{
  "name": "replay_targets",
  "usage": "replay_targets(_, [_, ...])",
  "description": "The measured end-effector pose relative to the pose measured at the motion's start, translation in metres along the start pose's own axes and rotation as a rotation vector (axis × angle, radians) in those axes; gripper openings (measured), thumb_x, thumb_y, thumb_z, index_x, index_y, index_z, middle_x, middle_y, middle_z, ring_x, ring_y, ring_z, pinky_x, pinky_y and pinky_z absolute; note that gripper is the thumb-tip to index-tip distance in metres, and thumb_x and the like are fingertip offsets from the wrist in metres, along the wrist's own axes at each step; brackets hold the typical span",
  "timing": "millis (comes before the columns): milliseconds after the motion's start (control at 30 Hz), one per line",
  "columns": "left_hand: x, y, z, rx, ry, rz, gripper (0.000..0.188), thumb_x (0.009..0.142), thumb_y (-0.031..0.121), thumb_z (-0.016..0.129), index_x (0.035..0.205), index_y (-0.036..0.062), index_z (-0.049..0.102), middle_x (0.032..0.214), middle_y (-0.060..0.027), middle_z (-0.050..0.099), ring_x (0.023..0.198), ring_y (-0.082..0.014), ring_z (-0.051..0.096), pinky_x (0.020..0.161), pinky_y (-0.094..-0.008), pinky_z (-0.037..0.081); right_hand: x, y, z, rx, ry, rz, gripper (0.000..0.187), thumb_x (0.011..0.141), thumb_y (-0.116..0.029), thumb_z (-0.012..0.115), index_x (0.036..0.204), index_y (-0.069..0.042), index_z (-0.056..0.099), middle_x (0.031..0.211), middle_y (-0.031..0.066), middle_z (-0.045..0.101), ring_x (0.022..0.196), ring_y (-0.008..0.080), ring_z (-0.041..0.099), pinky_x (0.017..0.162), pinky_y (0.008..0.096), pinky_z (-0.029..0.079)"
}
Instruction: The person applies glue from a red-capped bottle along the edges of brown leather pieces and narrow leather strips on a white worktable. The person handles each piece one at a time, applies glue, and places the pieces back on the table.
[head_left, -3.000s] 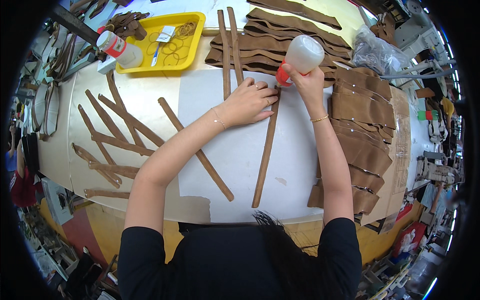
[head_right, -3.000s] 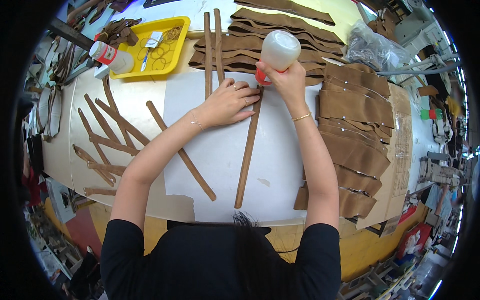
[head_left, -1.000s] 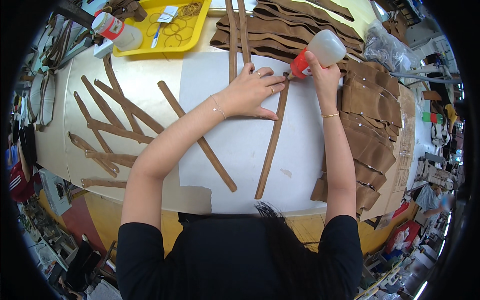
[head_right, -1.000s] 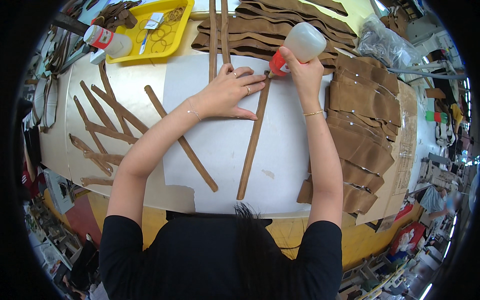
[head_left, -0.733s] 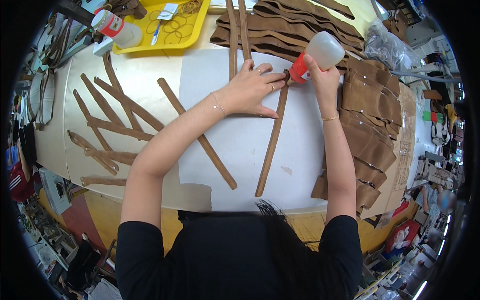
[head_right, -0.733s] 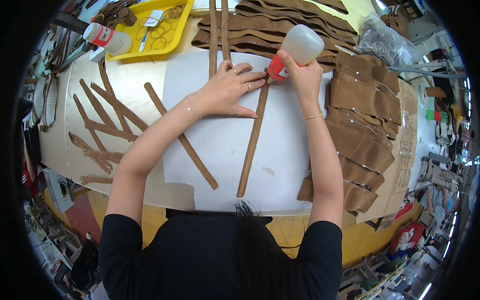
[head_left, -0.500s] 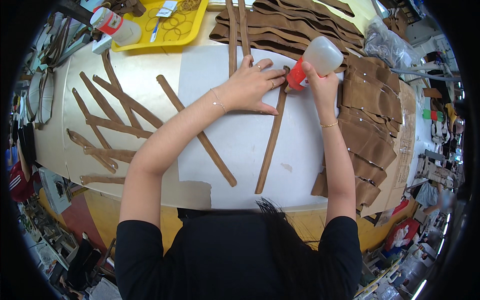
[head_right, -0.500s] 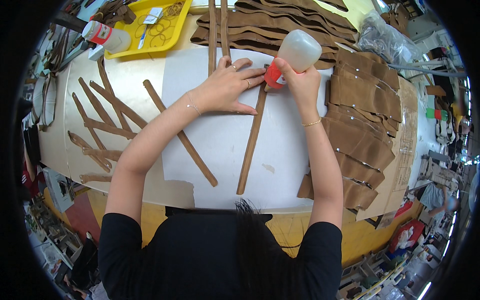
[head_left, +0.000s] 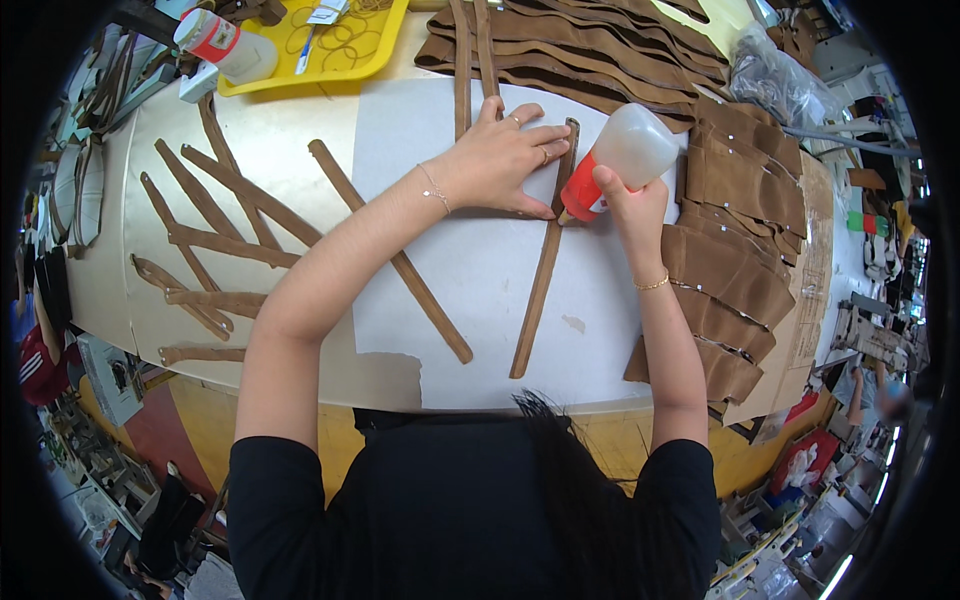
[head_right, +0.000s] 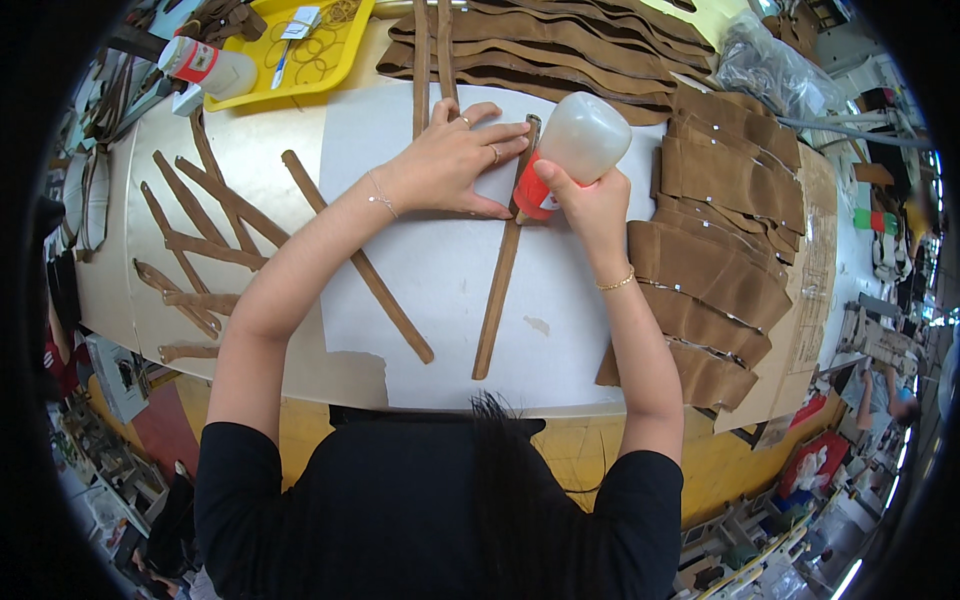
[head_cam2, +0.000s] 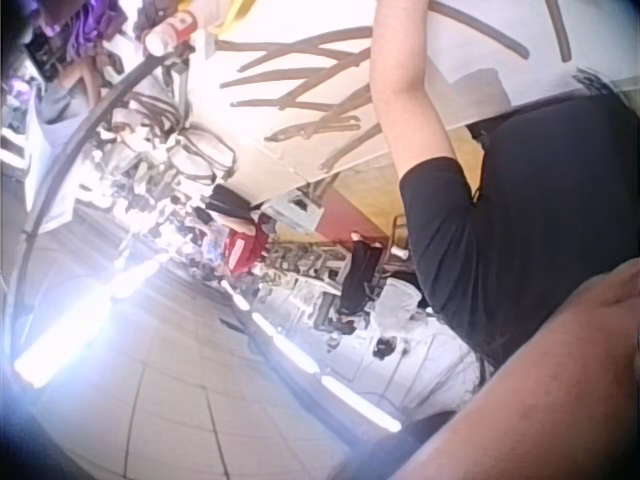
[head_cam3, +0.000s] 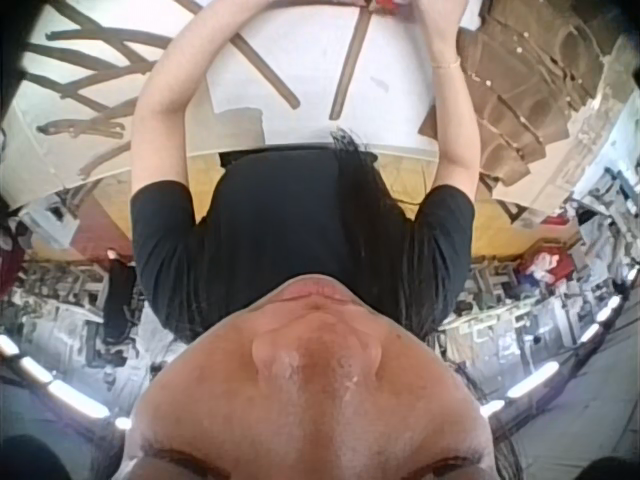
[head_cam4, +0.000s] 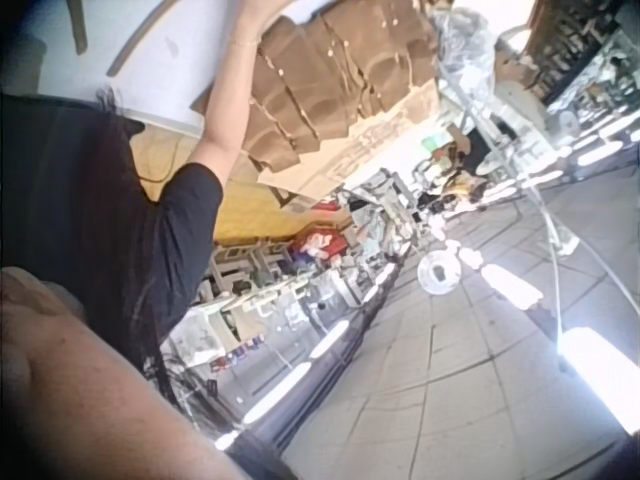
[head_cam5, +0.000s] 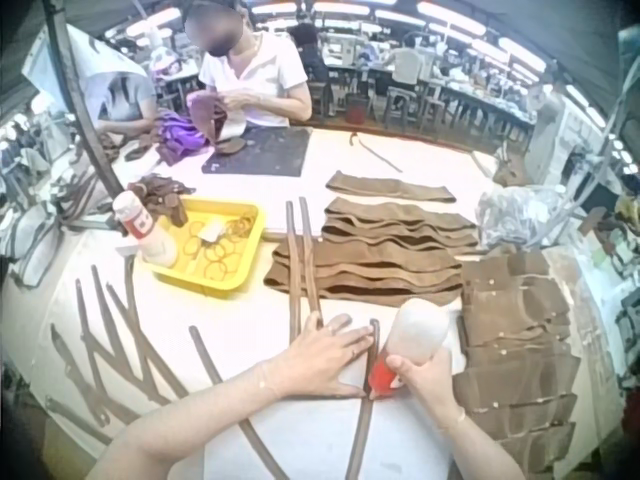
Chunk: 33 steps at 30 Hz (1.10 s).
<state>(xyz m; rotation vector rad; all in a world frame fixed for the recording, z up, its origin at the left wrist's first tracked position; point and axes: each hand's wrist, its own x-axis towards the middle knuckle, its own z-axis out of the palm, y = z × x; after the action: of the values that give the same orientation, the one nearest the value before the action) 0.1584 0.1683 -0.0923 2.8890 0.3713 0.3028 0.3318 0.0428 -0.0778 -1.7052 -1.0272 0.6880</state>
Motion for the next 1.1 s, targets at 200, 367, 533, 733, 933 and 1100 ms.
replay_targets(200, [0.0, 0.0, 0.004, -0.005, 0.008, -0.005, 0.079, 0.068, 0.058, 0.068, 0.128, 0.0093, 0.052, 0.14, -0.002, 0.043, 0.125, -0.0276, 0.038, 0.098, -0.0514, 0.027, -0.031, 0.005, -0.002, 0.047, -0.088, 0.066, 0.051, 0.077, -0.045, 0.073, 0.094, 0.003, 0.064, 0.08, 0.0057, 0.066, 0.067, 0.01, 0.06, 0.059, 0.0247, 0.05])
replay_targets(367, [-0.013, 0.006, 0.002, -0.007, 0.13, 0.017, 0.063, 0.076, 0.048, 0.066, 0.124, 0.0095, 0.054, 0.138, -0.0049, 0.045, 0.125, -0.0258, 0.039, 0.097, -0.0506, 0.028, -0.037, 0.015, -0.019, 0.734, 0.131, 0.221, 0.06, 0.086, -0.056, 0.054, 0.115, -0.003, 0.048, 0.101, 0.0084, 0.06, 0.09, 0.0182, 0.061, 0.078, 0.0349, 0.053])
replay_targets(533, [-0.06, 0.042, -0.005, -0.118, -0.017, 0.186, 0.042, 0.081, 0.035, 0.065, 0.115, 0.0114, 0.06, 0.131, -0.005, 0.05, 0.121, -0.0212, 0.043, 0.094, -0.0449, 0.033, -0.052, 0.015, -0.036, 0.626, 0.084, 0.172, 0.061, 0.077, -0.056, 0.067, 0.107, -0.004, 0.053, 0.09, 0.0, 0.059, 0.082, 0.0083, 0.057, 0.066, 0.024, 0.048])
replay_targets(733, [-0.083, 0.065, -0.003, -0.132, -0.013, 0.175, 0.044, 0.078, 0.04, 0.066, 0.112, 0.0133, 0.061, 0.131, -0.0042, 0.05, 0.12, -0.0214, 0.044, 0.094, -0.0467, 0.033, -0.05, 0.008, -0.016, 0.292, 0.101, 0.018, 0.048, 0.076, -0.044, 0.074, 0.094, -0.001, 0.062, 0.084, 0.0026, 0.062, 0.072, 0.0089, 0.058, 0.06, 0.023, 0.048])
replay_targets(933, [-0.085, 0.072, 0.0, -0.109, 0.03, 0.154, 0.05, 0.075, 0.048, 0.067, 0.111, 0.0143, 0.061, 0.13, -0.004, 0.05, 0.121, -0.0223, 0.043, 0.094, -0.0491, 0.032, -0.047, -0.003, -0.002, 0.153, 0.114, -0.04, 0.048, 0.074, -0.039, 0.078, 0.093, 0.002, 0.063, 0.081, 0.0054, 0.065, 0.069, 0.0107, 0.06, 0.058, 0.0239, 0.049])
replay_targets(1100, [-0.086, 0.077, 0.002, -0.107, 0.027, 0.126, 0.058, 0.07, 0.055, 0.068, 0.11, 0.0138, 0.06, 0.131, -0.0041, 0.049, 0.122, -0.023, 0.042, 0.093, -0.0527, 0.031, -0.048, -0.006, 0.003, 0.119, 0.107, -0.061, 0.047, 0.073, -0.04, 0.078, 0.09, 0.001, 0.065, 0.076, 0.0046, 0.066, 0.065, 0.0103, 0.06, 0.057, 0.0242, 0.049])
